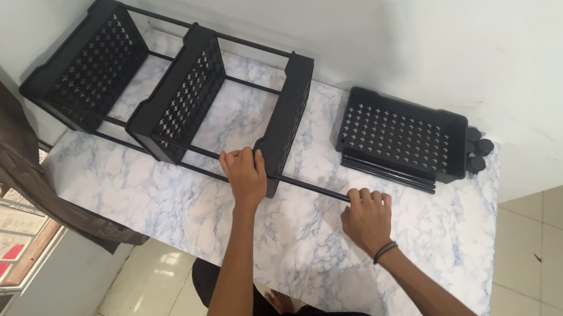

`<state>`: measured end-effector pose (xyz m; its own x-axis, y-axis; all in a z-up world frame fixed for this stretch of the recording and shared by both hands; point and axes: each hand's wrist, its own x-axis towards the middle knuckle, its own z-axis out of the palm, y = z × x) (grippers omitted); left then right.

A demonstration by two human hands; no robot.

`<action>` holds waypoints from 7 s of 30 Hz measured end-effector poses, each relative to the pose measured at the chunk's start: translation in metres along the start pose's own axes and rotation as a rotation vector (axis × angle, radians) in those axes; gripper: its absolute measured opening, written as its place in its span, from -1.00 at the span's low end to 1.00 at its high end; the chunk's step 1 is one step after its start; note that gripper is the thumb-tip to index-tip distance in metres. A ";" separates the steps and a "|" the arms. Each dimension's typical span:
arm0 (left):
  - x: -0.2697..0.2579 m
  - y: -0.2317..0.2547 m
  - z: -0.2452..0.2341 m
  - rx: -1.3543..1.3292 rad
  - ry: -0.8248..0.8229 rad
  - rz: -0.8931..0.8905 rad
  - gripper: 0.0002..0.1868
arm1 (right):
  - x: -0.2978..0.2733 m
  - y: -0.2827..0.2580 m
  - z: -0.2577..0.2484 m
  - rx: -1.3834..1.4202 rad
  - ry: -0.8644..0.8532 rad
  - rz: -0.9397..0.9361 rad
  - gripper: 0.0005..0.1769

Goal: The person assembles a black plastic shelving unit by inserting rods into side panels and attaching perforated shelves. They use a black rod as a tool to press components together and secure the structure.

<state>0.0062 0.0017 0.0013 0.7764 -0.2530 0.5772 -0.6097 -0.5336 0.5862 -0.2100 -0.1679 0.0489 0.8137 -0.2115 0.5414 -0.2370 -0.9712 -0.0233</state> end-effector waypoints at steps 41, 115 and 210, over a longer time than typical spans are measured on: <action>0.003 -0.008 0.000 0.020 -0.008 0.006 -0.75 | 0.043 0.023 0.038 0.859 -0.756 0.302 -0.63; -0.123 -0.131 -0.286 0.418 -0.236 -0.951 -0.50 | 0.059 -0.229 0.021 0.598 -0.363 -0.151 -0.71; -0.030 -0.286 -0.282 -0.102 -0.188 -0.350 -0.69 | 0.121 -0.436 0.091 0.348 -0.149 -0.005 -0.70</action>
<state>0.1116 0.3897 -0.0230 0.9496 -0.2185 0.2246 -0.3089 -0.5329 0.7878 0.0406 0.2198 0.0482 0.8886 -0.1958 0.4147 -0.0596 -0.9459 -0.3189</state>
